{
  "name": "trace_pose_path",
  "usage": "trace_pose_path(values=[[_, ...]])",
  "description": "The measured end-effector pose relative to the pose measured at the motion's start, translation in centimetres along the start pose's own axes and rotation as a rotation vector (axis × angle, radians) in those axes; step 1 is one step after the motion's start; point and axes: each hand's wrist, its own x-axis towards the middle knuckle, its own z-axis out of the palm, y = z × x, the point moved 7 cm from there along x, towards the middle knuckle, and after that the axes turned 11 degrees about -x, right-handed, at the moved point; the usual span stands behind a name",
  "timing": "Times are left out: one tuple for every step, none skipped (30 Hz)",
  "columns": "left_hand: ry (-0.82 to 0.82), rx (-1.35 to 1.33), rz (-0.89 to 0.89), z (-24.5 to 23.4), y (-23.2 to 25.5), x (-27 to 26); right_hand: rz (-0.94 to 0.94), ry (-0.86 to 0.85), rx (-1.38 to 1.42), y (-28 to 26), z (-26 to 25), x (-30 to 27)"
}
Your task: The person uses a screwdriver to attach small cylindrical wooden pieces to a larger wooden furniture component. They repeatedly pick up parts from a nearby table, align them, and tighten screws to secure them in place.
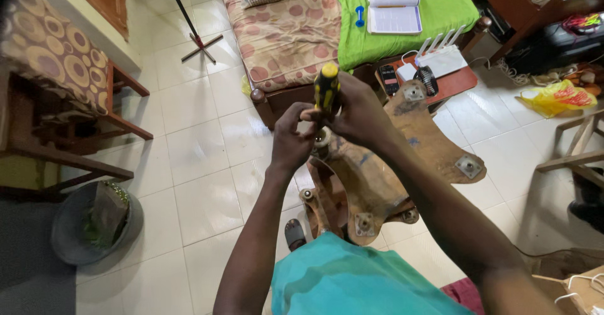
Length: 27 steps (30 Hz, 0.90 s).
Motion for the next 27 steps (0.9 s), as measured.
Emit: trace_pose_path(values=[[0.001,-0.024,0.006,0.1,-0.1,0.0,-0.024,0.003,-0.053,-0.3,-0.2,0.0],[0.002,-0.049,0.011,0.1,-0.3,0.0,-0.048,0.006,-0.107,-0.8,-0.3,0.1],[0.001,-0.073,0.018,0.1,-0.3,0.0,0.013,0.001,-0.038,-0.6,-0.5,0.1],[-0.007,-0.106,0.011,0.1,-0.5,0.1,0.074,-0.005,0.031,-0.5,-0.7,0.2],[-0.015,-0.138,0.003,0.1,-0.5,0.1,0.135,-0.012,0.101,-0.3,-0.9,0.2],[-0.023,-0.169,-0.005,0.1,-0.6,0.2,0.122,0.018,0.135,-0.7,-1.4,0.4],[-0.037,-0.182,-0.018,0.0,-0.6,0.3,0.11,0.048,0.17,-1.0,-1.9,0.5],[-0.051,-0.195,-0.032,-0.1,-0.7,0.3,0.098,0.078,0.205,-1.2,-2.3,0.7],[-0.066,-0.208,-0.048,-0.1,-0.7,0.3,0.073,0.077,0.179,-1.5,-2.5,0.9],[-0.073,-0.208,-0.073,-0.2,-0.9,0.4,0.047,0.076,0.154,-1.8,-2.7,1.2],[-0.079,-0.208,-0.098,-0.2,-1.0,0.4,0.022,0.075,0.129,-2.0,-2.8,1.5],[-0.084,-0.207,-0.124,-0.3,-1.2,0.4,0.019,0.072,0.112,-2.0,-2.9,1.7],[-0.098,-0.182,-0.086,-0.4,-0.9,0.6,0.015,0.07,0.096,-2.0,-2.9,2.0],[-0.112,-0.156,-0.048,-0.6,-0.7,0.7,0.01,0.068,0.08,-2.0,-2.8,2.3],[-0.127,-0.132,-0.009,-0.6,-0.4,0.8,0.028,0.066,0.112,-1.9,-2.7,2.5],[-0.14,-0.136,-0.044,-0.6,-0.6,0.8,0.047,0.065,0.145,-1.9,-2.7,2.6],[-0.154,-0.141,-0.079,-0.5,-0.9,0.8,0.064,0.063,0.176,-1.7,-2.6,2.6],[-0.167,-0.145,-0.114,-0.4,-1.1,0.8,0.043,0.064,0.201,-1.9,-2.6,2.6],[-0.176,-0.184,-0.11,-0.3,-0.9,0.8,0.022,0.064,0.227,-2.1,-2.7,2.6],[-0.186,-0.223,-0.106,-0.2,-0.8,0.7,0.001,0.063,0.252,-2.2,-2.7,2.6],[-0.196,-0.263,-0.1,-0.1,-0.6,0.7,0.036,0.047,0.231,-2.0,-2.6,2.5],[-0.212,-0.26,-0.145,0.0,-0.8,0.6,0.07,0.031,0.211,-1.7,-2.6,2.4],[-0.227,-0.257,-0.189,0.1,-1.0,0.6,0.104,0.013,0.191,-1.4,-2.6,2.4],[-0.242,-0.254,-0.234,0.3,-1.3,0.5,0.07,0.035,0.121,-1.5,-2.9,2.5],[-0.242,-0.214,-0.23,0.2,-1.2,0.4,0.035,0.055,0.053,-1.7,-3.2,2.5],[-0.242,-0.174,-0.227,0.2,-1.1,0.4,0.0,0.075,-0.016,-2.0,-3.4,2.4],[-0.242,-0.134,-0.222,0.1,-1.2,0.3,0.017,0.081,0.0,-1.8,-3.3,2.4]])
